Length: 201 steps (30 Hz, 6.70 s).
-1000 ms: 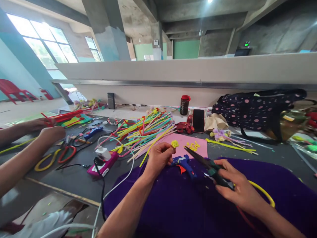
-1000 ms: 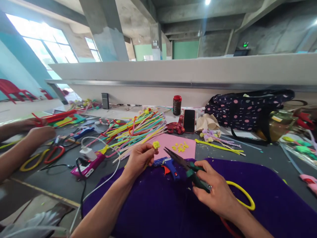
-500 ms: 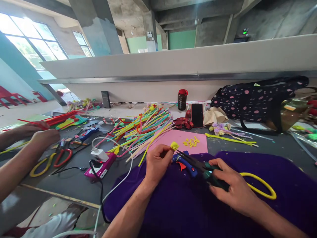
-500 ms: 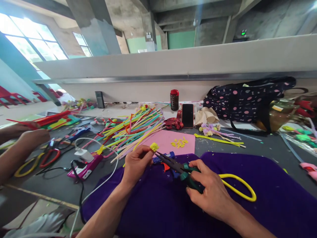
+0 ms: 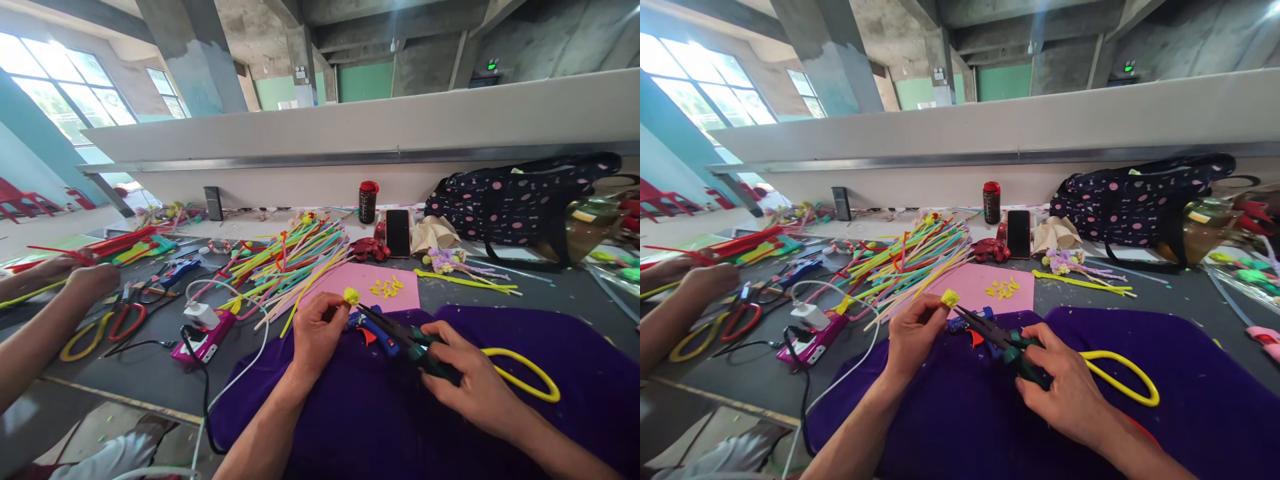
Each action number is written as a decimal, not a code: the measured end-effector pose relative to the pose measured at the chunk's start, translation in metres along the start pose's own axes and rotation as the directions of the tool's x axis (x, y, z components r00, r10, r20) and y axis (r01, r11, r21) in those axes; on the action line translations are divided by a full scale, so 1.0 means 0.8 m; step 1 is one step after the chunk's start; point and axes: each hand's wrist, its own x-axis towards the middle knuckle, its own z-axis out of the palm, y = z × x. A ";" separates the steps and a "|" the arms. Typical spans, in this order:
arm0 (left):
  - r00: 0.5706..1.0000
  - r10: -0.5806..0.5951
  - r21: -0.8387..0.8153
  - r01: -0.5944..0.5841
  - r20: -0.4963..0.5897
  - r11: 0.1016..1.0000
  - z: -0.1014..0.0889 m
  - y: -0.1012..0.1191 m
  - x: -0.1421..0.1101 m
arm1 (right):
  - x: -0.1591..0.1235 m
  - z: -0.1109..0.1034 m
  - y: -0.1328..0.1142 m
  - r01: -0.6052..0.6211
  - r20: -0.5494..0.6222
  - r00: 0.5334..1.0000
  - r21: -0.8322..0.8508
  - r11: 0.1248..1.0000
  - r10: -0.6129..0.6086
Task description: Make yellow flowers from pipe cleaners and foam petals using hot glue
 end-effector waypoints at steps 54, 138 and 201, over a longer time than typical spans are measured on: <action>0.999 0.028 0.014 -0.028 0.023 0.999 0.001 -0.001 -0.005 | -0.003 0.005 -0.001 0.006 0.015 1.000 0.038 0.999 -0.006; 0.995 0.031 -0.056 -0.026 0.097 0.998 -0.007 0.006 -0.006 | -0.004 -0.015 -0.016 -0.026 0.165 0.986 0.289 0.957 -0.023; 0.921 0.387 0.292 -0.382 0.041 0.877 -0.002 0.005 -0.005 | -0.004 -0.005 -0.009 -0.063 0.121 0.992 0.266 0.962 0.032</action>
